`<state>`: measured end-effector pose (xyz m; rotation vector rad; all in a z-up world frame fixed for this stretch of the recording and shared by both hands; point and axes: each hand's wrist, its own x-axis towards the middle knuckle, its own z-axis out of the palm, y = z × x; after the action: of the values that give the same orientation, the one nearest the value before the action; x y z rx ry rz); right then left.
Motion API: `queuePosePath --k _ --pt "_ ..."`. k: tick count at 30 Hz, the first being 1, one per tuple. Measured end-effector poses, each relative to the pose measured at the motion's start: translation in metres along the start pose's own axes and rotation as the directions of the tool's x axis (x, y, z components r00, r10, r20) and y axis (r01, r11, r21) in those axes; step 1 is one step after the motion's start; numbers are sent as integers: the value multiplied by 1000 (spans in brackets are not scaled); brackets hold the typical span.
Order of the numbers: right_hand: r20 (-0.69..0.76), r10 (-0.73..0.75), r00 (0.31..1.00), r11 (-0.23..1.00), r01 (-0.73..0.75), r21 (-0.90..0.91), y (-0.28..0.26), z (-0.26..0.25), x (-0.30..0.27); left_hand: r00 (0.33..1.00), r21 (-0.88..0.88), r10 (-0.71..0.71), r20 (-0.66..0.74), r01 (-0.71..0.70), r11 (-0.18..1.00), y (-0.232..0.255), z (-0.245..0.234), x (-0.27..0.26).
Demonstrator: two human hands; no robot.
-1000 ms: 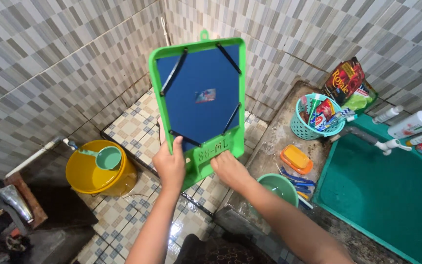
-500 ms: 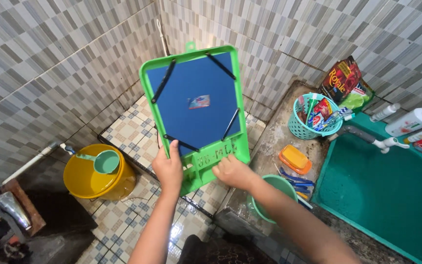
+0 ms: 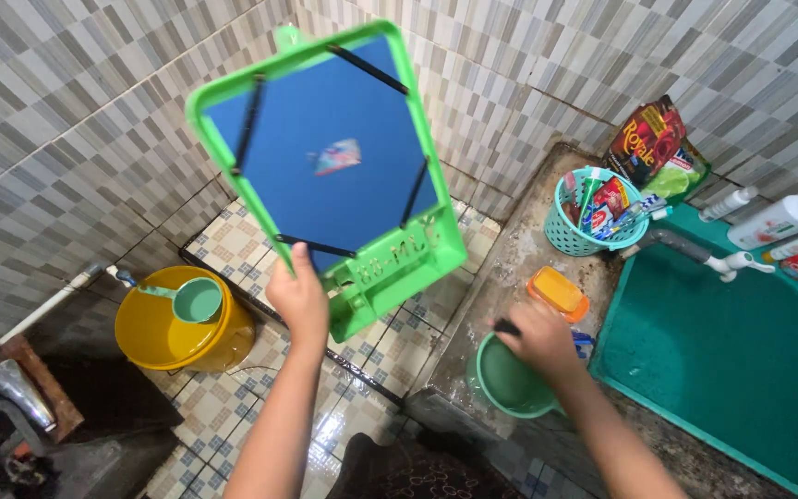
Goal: Cleaning a green plastic frame object with water and a cloth in a bathroom.
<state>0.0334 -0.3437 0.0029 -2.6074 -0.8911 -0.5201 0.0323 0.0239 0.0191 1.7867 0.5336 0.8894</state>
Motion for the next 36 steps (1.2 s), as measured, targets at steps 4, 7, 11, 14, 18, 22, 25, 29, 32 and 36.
queuePosePath --k 4,7,11,14,18,22,25,29,32,36 --pt "302 340 891 939 -337 -64 14 49 -57 999 -117 9 -31 -12 993 -9 -7 12" --pt "466 456 758 888 -422 -184 43 109 -104 989 -93 -140 -48 135 986 -3 -8 13" --pt "670 517 532 832 -499 -245 42 135 -114 926 -439 -358 122 374 817 8 -15 16" --pt "736 458 498 875 -399 -275 73 188 -146 925 -512 -354 135 371 775 -3 -19 15" --pt "770 472 429 872 -354 -338 69 178 -134 918 -522 -372 139 387 760 -4 -23 11" --pt "745 500 442 857 -372 -356 37 124 -91 906 -512 -404 127 408 756 -3 -21 5" --pt "711 490 504 867 -365 -338 33 111 -92 917 -487 -377 133 392 780 -8 -17 -2" --pt "625 554 550 823 -478 -307 39 103 -97 938 -432 -341 69 336 837 -2 -12 -9" --pt "409 570 713 763 -644 60 65 111 -99 974 -365 -224 19 215 906 -13 -5 -14" --pt "366 518 773 332 -576 747 22 57 -32 996 -259 -88 -35 76 963 -24 10 -22"
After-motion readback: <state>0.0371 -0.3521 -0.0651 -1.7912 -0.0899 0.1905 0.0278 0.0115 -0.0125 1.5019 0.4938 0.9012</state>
